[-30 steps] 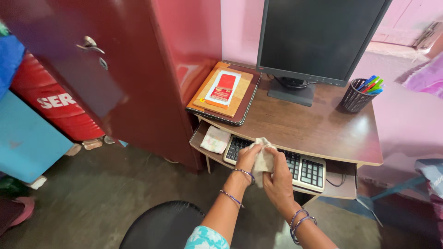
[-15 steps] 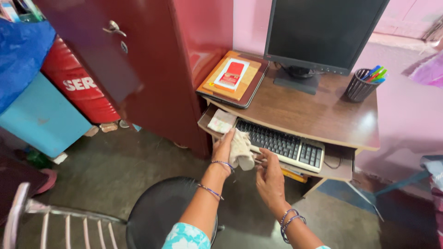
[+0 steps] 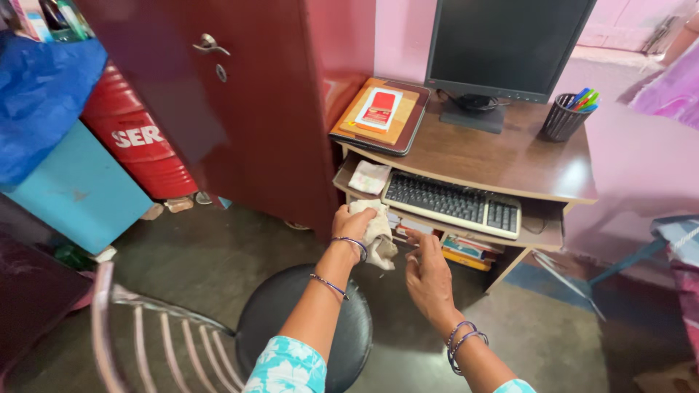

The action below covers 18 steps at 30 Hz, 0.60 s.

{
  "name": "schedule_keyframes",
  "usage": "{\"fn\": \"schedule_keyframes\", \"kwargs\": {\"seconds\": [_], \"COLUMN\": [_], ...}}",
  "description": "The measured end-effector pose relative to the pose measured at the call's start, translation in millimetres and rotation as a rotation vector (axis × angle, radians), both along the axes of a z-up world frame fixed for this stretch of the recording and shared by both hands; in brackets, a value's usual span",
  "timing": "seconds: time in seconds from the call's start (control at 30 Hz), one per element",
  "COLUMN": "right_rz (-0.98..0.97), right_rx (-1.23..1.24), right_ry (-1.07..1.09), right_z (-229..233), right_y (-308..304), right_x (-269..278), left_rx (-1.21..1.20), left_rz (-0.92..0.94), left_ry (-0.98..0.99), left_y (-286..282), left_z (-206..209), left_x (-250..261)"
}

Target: The person wipes a desk surface and a metal chair using a white cloth. The person moves the cloth across the desk, then wipes the chair's seat and backrest.

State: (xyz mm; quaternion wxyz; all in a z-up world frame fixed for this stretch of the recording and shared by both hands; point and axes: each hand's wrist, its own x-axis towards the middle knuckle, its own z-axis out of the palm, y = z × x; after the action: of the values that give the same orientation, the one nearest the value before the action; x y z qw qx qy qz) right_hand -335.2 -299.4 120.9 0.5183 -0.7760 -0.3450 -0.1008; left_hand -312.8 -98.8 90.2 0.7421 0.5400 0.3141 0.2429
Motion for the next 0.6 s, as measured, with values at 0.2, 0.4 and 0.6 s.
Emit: {"fn": "schedule_keyframes", "kwargs": {"seconds": [0.2, 0.4, 0.6], "right_rz": [0.044, 0.173, 0.336], "right_rx": [-0.072, -0.198, -0.322], "right_ry": [0.089, 0.167, 0.121], "right_z": [6.2, 6.6, 7.6], "right_y": [27.0, 34.2, 34.5], "right_x": [-81.3, -138.6, -169.8], "left_rx": [0.053, 0.124, 0.107], "left_rz": [0.020, 0.067, 0.118], "left_ry": [0.121, 0.135, 0.124], "left_y": [21.4, 26.1, 22.5], "left_z": [6.7, 2.3, -0.3], "left_x": [-76.6, -137.2, -190.8]}}
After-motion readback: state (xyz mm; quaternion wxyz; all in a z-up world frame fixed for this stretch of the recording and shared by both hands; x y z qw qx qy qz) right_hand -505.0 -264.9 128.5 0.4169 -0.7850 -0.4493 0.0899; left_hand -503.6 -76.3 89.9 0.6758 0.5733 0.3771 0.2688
